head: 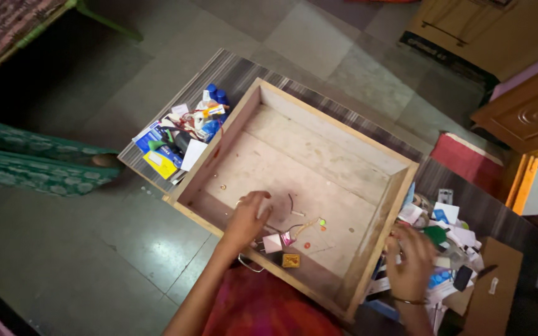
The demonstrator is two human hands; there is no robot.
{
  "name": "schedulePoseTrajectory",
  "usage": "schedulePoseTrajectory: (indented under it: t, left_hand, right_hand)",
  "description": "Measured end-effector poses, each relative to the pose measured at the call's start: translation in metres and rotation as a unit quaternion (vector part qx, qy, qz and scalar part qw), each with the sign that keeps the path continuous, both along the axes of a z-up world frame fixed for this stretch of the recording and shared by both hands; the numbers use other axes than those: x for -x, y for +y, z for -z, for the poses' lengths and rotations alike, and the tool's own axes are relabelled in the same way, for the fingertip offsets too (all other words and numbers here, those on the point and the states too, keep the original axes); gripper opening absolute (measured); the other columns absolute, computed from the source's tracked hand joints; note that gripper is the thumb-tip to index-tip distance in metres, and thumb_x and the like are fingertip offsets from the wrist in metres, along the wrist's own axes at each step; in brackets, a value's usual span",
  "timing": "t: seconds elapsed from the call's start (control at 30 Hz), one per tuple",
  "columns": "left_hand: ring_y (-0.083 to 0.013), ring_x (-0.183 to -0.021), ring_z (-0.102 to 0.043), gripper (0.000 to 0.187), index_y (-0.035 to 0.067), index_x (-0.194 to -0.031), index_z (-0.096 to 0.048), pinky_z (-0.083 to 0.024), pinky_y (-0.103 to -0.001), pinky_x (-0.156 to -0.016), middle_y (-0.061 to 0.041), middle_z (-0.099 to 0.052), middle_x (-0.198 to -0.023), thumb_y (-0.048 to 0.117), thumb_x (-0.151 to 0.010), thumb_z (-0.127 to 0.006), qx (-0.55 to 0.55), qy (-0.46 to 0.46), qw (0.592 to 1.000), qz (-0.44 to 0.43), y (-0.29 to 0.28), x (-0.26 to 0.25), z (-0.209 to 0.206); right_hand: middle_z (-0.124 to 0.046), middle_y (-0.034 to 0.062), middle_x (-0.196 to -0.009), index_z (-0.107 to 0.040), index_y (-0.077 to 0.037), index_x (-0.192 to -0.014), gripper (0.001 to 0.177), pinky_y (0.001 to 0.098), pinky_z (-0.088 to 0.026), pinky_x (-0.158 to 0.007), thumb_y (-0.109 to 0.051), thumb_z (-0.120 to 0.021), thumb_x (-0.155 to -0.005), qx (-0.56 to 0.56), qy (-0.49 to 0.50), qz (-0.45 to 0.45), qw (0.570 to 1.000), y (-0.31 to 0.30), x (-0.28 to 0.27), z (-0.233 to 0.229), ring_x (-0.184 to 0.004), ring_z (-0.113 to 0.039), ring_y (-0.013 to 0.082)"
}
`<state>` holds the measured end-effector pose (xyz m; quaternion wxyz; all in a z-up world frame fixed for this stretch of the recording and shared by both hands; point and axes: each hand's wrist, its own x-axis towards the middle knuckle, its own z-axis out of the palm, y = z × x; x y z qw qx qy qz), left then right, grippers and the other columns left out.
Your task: The person removes various small items from a wooden drawer, including papers, cables, and boxes, placing them on the table. After emptying the drawer, the person wipes the interior surface with a cloth.
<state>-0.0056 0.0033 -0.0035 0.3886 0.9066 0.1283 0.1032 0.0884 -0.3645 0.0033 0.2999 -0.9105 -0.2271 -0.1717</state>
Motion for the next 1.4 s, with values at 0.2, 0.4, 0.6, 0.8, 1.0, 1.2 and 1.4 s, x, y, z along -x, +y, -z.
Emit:
schedulePoseTrajectory:
  t: [0.2, 0.4, 0.6, 0.8, 1.0, 1.2, 1.4]
  left_hand:
    - [-0.0310, -0.112, -0.065, 0.050, 0.007, -0.119, -0.061, -0.056, -0.047, -0.085, -0.014, -0.066, -0.120, 0.038, -0.084, -0.078, -0.215, 0.297, 0.910, 0.195, -0.043, -0.001, 0.051]
    - [-0.0296, -0.108, -0.075, 0.018, 0.013, -0.112, -0.072, -0.062, -0.044, -0.085, -0.014, -0.076, -0.116, 0.016, -0.095, -0.069, -0.267, 0.283, 0.903, 0.179, -0.049, 0.000, 0.088]
    - [-0.0361, -0.099, -0.068, 0.050, 0.006, -0.112, -0.062, -0.057, -0.047, -0.085, -0.021, -0.068, -0.109, 0.034, -0.076, -0.082, 0.292, 0.204, 0.935, -0.008, 0.005, -0.004, 0.054]
    - [-0.0368, -0.085, -0.069, 0.035, 0.004, -0.098, -0.068, -0.056, -0.048, -0.076, -0.019, -0.068, -0.092, 0.035, -0.082, -0.075, 0.593, 0.093, 0.794, -0.099, 0.021, -0.002, 0.044]
    - [-0.0400, -0.076, -0.071, 0.034, 0.005, -0.084, -0.074, -0.057, -0.049, -0.069, -0.018, -0.070, -0.078, 0.040, -0.085, -0.071, 0.023, 0.169, 0.985, 0.001, -0.006, -0.009, 0.032]
    - [-0.0427, -0.090, -0.070, 0.025, 0.012, -0.103, -0.072, -0.056, -0.052, -0.076, -0.018, -0.071, -0.100, 0.034, -0.092, -0.066, 0.019, 0.167, 0.985, -0.028, 0.002, -0.010, 0.025]
    - [-0.0305, -0.102, -0.071, 0.031, 0.018, -0.097, -0.077, -0.058, -0.045, -0.083, -0.008, -0.073, -0.107, 0.032, -0.071, -0.086, -0.176, 0.403, 0.871, 0.220, 0.025, -0.001, 0.069]
  right_hand:
    - [-0.072, 0.0100, -0.115, -0.075, -0.012, -0.106, 0.024, 0.0408, -0.051, -0.094, -0.012, -0.074, -0.082, 0.010, 0.215, -0.335, 0.917, 0.116, 0.008, 0.017, -0.109, -0.065, 0.0312]
    - [-0.071, 0.0050, -0.108, -0.069, -0.014, -0.105, 0.017, 0.0372, -0.055, -0.091, -0.013, -0.072, -0.088, 0.170, 0.325, -0.317, 0.875, 0.140, 0.007, 0.060, -0.104, -0.066, 0.0251]
    - [-0.058, 0.0202, -0.135, -0.063, -0.013, -0.132, 0.069, 0.0472, -0.050, -0.101, 0.006, -0.067, -0.065, 0.126, 0.189, -0.463, 0.857, 0.132, 0.035, 0.121, -0.118, -0.058, 0.0373]
    - [-0.064, 0.0167, -0.116, -0.064, -0.012, -0.117, 0.055, 0.0449, -0.050, -0.091, -0.009, -0.081, -0.065, 0.090, 0.222, -0.382, 0.893, 0.110, 0.022, 0.133, -0.111, -0.059, 0.0372]
    - [-0.067, 0.0070, -0.103, -0.064, -0.013, -0.103, 0.024, 0.0366, -0.058, -0.079, -0.011, -0.071, -0.080, 0.060, 0.304, -0.294, 0.904, 0.136, -0.002, 0.091, -0.097, -0.068, 0.0227]
    - [-0.067, 0.0045, -0.104, -0.070, -0.019, -0.093, 0.018, 0.0403, -0.055, -0.075, -0.019, -0.081, -0.079, 0.154, 0.204, -0.318, 0.913, 0.163, 0.010, 0.054, -0.091, -0.069, 0.0252]
    - [-0.069, 0.0050, -0.096, -0.060, -0.005, -0.109, 0.018, 0.0423, -0.059, -0.057, -0.015, -0.067, -0.096, 0.008, 0.537, -0.115, 0.836, 0.146, -0.015, 0.091, -0.065, -0.070, 0.0230]
